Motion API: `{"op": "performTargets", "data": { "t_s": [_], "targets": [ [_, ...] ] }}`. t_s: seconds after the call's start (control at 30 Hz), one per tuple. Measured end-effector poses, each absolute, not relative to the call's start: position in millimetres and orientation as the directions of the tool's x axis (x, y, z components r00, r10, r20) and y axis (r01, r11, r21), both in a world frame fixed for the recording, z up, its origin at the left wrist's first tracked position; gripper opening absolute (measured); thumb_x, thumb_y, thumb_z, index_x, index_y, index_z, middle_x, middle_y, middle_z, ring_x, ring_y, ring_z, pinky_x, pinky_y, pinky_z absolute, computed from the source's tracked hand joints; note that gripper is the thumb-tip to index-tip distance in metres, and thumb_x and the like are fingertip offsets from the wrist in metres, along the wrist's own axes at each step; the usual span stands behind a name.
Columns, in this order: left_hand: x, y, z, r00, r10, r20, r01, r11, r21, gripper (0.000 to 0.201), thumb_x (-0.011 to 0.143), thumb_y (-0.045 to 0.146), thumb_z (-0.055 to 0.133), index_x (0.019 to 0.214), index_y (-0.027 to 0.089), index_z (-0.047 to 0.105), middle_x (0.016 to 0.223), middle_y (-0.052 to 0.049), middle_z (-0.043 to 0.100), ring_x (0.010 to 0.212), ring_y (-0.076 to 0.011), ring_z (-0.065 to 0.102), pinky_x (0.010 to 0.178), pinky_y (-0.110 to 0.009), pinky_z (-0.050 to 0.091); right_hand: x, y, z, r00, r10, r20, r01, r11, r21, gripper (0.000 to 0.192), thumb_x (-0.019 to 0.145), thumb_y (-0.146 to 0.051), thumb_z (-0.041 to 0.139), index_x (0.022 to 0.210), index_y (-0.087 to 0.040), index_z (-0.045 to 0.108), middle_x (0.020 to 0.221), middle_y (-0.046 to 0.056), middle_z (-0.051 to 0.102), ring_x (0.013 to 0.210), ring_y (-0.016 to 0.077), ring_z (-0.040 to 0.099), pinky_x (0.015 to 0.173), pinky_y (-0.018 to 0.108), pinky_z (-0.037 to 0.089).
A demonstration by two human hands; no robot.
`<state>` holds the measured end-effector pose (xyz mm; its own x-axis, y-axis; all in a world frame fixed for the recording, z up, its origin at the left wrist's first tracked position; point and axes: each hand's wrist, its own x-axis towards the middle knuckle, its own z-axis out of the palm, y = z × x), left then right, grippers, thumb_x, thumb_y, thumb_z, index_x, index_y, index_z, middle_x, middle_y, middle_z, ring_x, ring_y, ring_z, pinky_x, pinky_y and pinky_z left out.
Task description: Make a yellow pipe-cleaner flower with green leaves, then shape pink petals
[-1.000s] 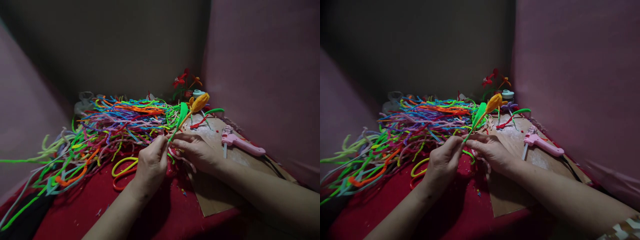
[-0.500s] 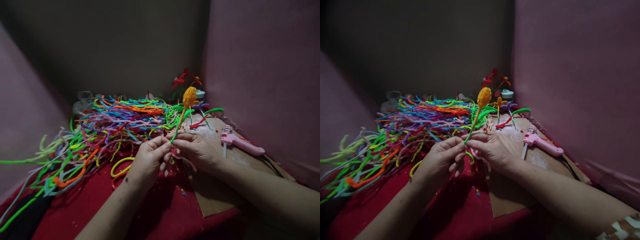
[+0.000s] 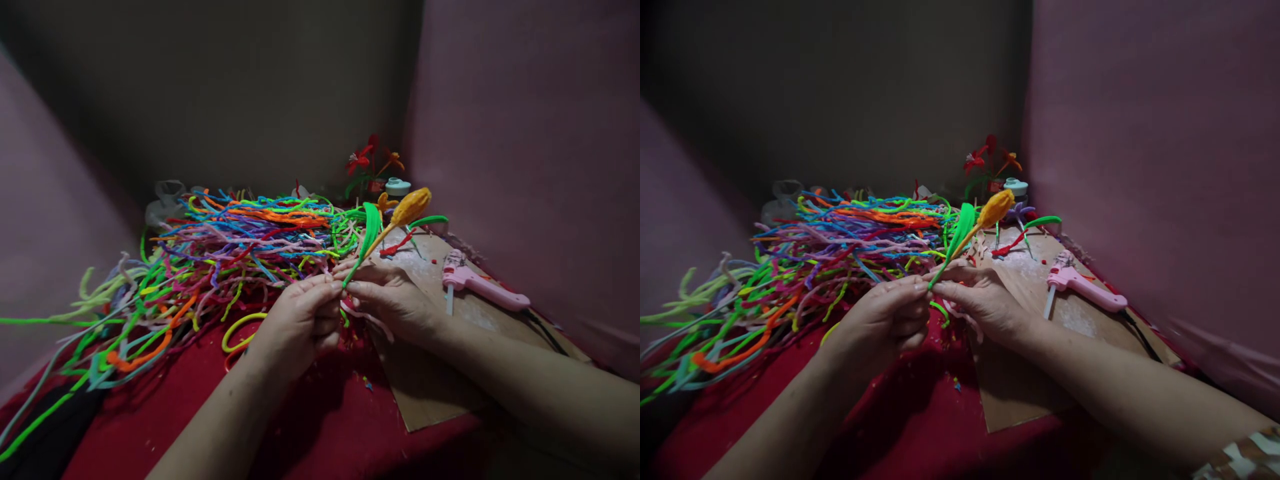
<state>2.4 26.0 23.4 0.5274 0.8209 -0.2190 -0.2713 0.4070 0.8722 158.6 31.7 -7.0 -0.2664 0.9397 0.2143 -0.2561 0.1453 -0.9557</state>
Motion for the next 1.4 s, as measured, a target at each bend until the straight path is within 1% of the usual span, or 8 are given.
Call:
{"op": "performTargets", "data": {
  "t_s": [0.1,0.27,0.43,0.57,0.8,0.97,1.13,1.4],
  "targets": [
    [2.2,24.3,25.7,0.566,0.801,-0.193,-0.291,0.413,0.863,0.019,0.081,0.024,0.054,0.069,0.018,0.04,0.05,0.011,0.019,0.038,-0.0018,0.008,0.034,-0.013,0.014,157.2,29.8,-6.1,-0.281,0.931,0.234,-0.301,0.146,-0.942,0.02,0.077,-0.026,0.065,0.097,-0.027,0.071,0.103,0.002,0.065,0.1,0.0185,0.056,0.082,0.031,0.043],
    [2.6,23.1,25.0,0.584,0.793,-0.173,-0.288,0.402,0.869,0.016,0.081,0.026,0.054,0.072,0.017,0.045,0.05,0.01,0.021,0.039,-0.0016,0.01,0.035,-0.013,0.015,155.9,29.6,-6.7,-0.284,0.928,0.241,-0.358,0.13,-0.925,0.021,0.077,-0.025,0.064,0.098,-0.027,0.071,0.1,0.002,0.066,0.095,0.0181,0.058,0.079,0.031,0.044],
    [4.9,22.0,25.6,0.521,0.831,-0.193,-0.258,0.369,0.893,0.017,0.079,0.027,0.056,0.071,0.018,0.044,0.05,0.01,0.02,0.038,-0.0021,0.01,0.036,-0.015,0.016,158.0,29.6,-6.2,-0.261,0.943,0.205,-0.3,0.123,-0.946,0.024,0.077,-0.027,0.064,0.101,-0.027,0.069,0.105,0.003,0.065,0.098,0.0188,0.057,0.077,0.03,0.045],
    [6.8,21.7,25.3,0.486,0.856,-0.176,-0.246,0.327,0.913,0.017,0.079,0.024,0.054,0.068,0.019,0.041,0.049,0.01,0.02,0.038,-0.0029,0.011,0.036,-0.015,0.016,159.4,28.5,-4.9,-0.251,0.944,0.215,-0.237,0.155,-0.959,0.021,0.079,-0.027,0.063,0.098,-0.026,0.071,0.106,0.003,0.064,0.104,0.0201,0.055,0.073,0.029,0.046],
    [7.5,22.4,21.2,0.492,0.857,-0.153,-0.237,0.301,0.924,0.011,0.08,0.021,0.051,0.071,0.018,0.044,0.049,0.01,0.022,0.038,-0.0029,0.013,0.035,-0.015,0.017,160.4,29.4,-5.5,-0.259,0.934,0.245,-0.219,0.19,-0.957,0.02,0.081,-0.026,0.06,0.098,-0.027,0.07,0.108,0.002,0.062,0.102,0.0183,0.055,0.079,0.03,0.044],
    [9.2,21.4,22.6,0.478,0.863,-0.163,-0.233,0.304,0.924,0.011,0.08,0.02,0.05,0.071,0.018,0.044,0.047,0.01,0.023,0.037,-0.003,0.013,0.034,-0.015,0.016,160.5,29.9,-6.0,-0.252,0.937,0.242,-0.198,0.195,-0.961,0.017,0.08,-0.029,0.061,0.094,-0.026,0.072,0.104,0.003,0.063,0.1,0.0184,0.055,0.081,0.031,0.043],
    [8.7,20.8,22.4,0.47,0.868,-0.159,-0.248,0.303,0.92,0.009,0.08,0.021,0.049,0.072,0.018,0.045,0.048,0.01,0.021,0.038,-0.0033,0.012,0.034,-0.016,0.017,160.4,30.1,-6.2,-0.248,0.924,0.292,-0.195,0.248,-0.949,0.018,0.081,-0.028,0.061,0.095,-0.025,0.072,0.1,0.003,0.064,0.097,0.0175,0.056,0.086,0.033,0.041],
    [8.9,20.0,20.8,0.47,0.869,-0.157,-0.231,0.293,0.928,0.011,0.081,0.022,0.05,0.071,0.019,0.045,0.047,0.01,0.023,0.037,-0.0034,0.013,0.034,-0.015,0.017,161.0,30.4,-5.2,-0.248,0.921,0.301,-0.163,0.266,-0.95,0.017,0.08,-0.031,0.062,0.093,-0.026,0.073,0.108,0.003,0.062,0.103,0.019,0.055,0.088,0.034,0.042]
  ]
}}
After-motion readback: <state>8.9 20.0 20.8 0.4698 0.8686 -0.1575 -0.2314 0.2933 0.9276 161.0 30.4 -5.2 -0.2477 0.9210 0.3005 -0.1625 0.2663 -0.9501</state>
